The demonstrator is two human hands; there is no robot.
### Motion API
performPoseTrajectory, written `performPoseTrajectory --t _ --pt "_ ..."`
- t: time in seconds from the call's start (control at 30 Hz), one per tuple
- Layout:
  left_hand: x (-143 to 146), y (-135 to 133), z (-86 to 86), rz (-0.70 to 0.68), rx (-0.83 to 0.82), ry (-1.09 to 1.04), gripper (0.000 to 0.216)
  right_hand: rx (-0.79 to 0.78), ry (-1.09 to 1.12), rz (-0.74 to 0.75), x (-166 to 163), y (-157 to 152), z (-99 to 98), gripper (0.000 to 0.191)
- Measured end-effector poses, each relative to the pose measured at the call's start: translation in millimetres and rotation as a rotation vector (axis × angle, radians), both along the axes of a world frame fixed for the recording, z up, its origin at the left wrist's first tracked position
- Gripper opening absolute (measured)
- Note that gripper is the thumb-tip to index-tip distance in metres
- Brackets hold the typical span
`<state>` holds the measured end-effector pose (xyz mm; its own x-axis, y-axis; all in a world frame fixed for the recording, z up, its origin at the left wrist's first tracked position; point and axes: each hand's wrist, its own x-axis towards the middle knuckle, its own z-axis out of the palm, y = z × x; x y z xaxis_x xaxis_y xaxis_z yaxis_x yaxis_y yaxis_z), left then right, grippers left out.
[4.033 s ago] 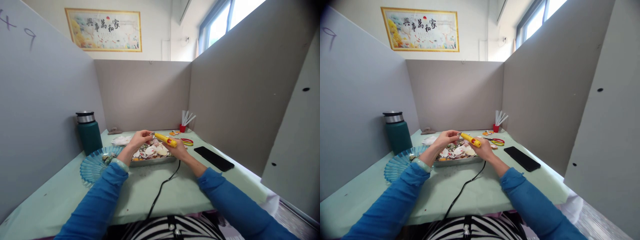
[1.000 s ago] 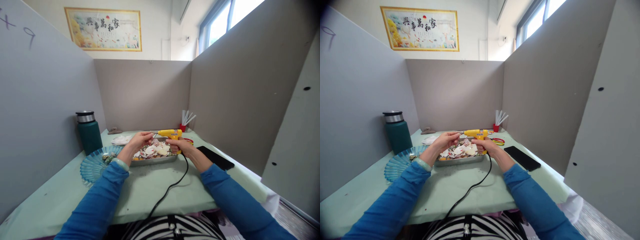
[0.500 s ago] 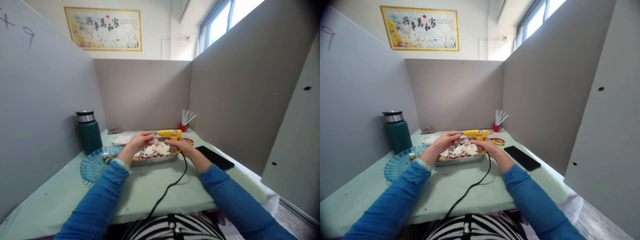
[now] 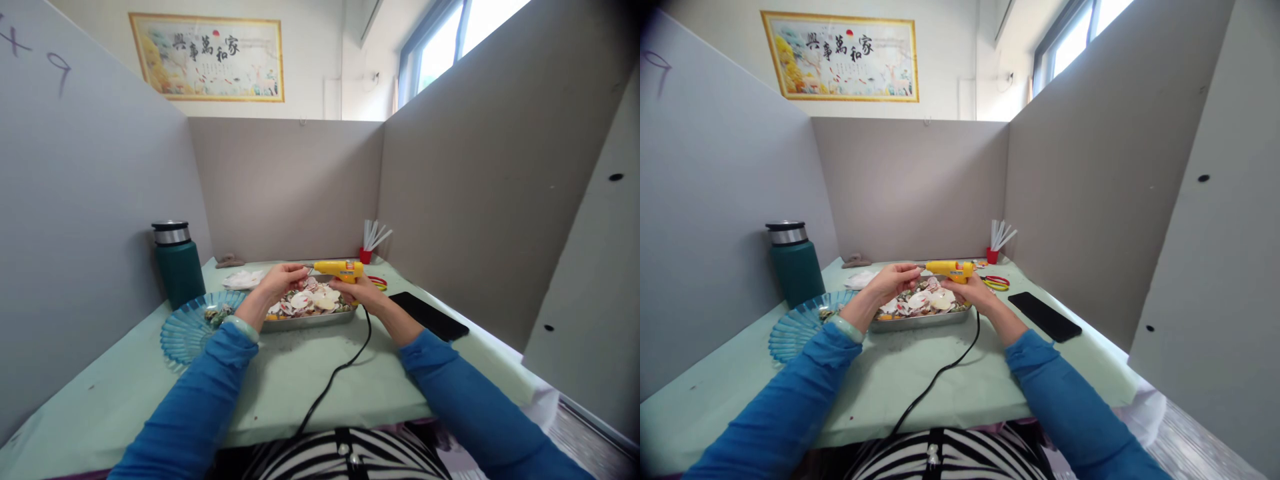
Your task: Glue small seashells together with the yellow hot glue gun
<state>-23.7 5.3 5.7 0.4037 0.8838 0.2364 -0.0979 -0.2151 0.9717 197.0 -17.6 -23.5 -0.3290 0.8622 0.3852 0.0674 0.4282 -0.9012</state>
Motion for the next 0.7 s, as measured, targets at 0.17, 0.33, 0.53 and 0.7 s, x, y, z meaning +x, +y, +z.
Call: performPoseTrajectory --t 0.17,0.33,0.53,0.7 --pt "-0.8 1.3 -1.9 0.033 0.022 0.024 0.029 0.018 -0.002 -0.011 -0.2 2.3 -1.9 0.027" --pt "-0.7 1.8 -2.0 0.033 0.033 0.023 0.03 0.03 -0.006 -0.024 0.2 3.4 -2.0 0.026" --pt "0.2 1.0 -0.7 0.049 0.016 -0.002 0.033 0.044 0.003 -0.026 1.1 4.9 -2.2 0.026" --pt "1.1 -2.0 1.9 0.071 0.003 -0.033 0.034 0.059 0.001 -0.026 1.3 4.6 -2.1 0.026"
